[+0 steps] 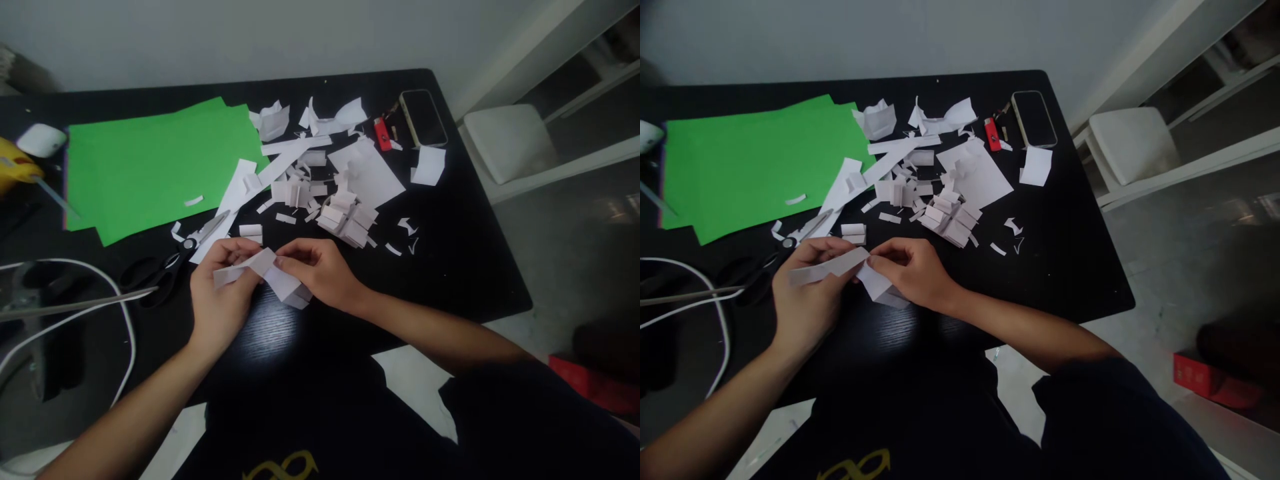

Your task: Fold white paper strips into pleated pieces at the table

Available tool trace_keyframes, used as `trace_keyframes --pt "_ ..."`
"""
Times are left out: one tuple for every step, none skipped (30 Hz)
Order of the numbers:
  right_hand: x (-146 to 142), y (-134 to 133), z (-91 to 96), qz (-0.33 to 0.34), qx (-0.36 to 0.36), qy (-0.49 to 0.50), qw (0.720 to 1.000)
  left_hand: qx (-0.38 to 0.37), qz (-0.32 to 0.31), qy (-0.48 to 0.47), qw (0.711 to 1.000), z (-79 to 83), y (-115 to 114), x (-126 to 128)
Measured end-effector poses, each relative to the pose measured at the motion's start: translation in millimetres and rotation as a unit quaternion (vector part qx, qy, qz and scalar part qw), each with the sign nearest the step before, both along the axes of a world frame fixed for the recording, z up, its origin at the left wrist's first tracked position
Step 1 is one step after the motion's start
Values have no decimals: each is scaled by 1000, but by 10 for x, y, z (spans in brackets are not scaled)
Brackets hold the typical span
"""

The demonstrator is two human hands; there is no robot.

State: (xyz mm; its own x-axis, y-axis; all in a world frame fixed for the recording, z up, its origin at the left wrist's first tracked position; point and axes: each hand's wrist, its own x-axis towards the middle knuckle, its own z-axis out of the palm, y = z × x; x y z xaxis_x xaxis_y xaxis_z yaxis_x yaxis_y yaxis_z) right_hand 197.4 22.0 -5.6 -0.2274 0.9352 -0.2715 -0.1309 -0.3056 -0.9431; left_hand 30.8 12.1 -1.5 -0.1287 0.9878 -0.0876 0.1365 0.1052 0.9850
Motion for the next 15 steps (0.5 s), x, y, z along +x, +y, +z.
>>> trace_keyframes --pt "-2 -3 2 1 -3 1 1000 -4 2 3 1000 3 2 2" --pt "-4 -7 3 2 -7 2 1000 -7 3 8 1000 7 4 2" --pt "-6 -12 4 2 -9 4 1000 -9 4 13 1000 12 6 2" --pt "-8 -16 3 1 -9 5 1000 -9 3 14 1000 18 10 0" --pt "-9 -19 1 1 -8 5 1000 -9 1 11 1000 25 13 -2" --pt "-9 -21 -2 0 -5 1 1000 -10 -3 9 1000 33 18 -4" --pt "-8 -21 -6 -2 -1 -4 1000 -13 -8 8 1000 43 21 -6" --pt "-7 -20 -10 -4 3 -11 1000 -17 -17 12 1000 52 24 -8" --pt "-6 -19 -14 -8 8 -18 1000 -19 -28 19 999 61 24 -10" --pt "-5 -18 -17 -13 13 -24 1000 -20 -40 29 999 67 22 -10" --pt "-4 -16 -20 -20 17 -27 999 -19 -49 39 998 70 17 -11" --pt "-4 -15 -21 -29 19 -29 999 -19 -56 47 997 69 8 -11" --pt "-5 -14 -20 -36 20 -30 999 -17 -60 49 997 63 -3 -12" --pt "-5 -12 -19 -42 19 -30 998 -16 -63 49 997 54 -15 -14" --pt "-6 -11 -16 -47 18 -31 998 -14 -66 47 997 43 -28 -17"
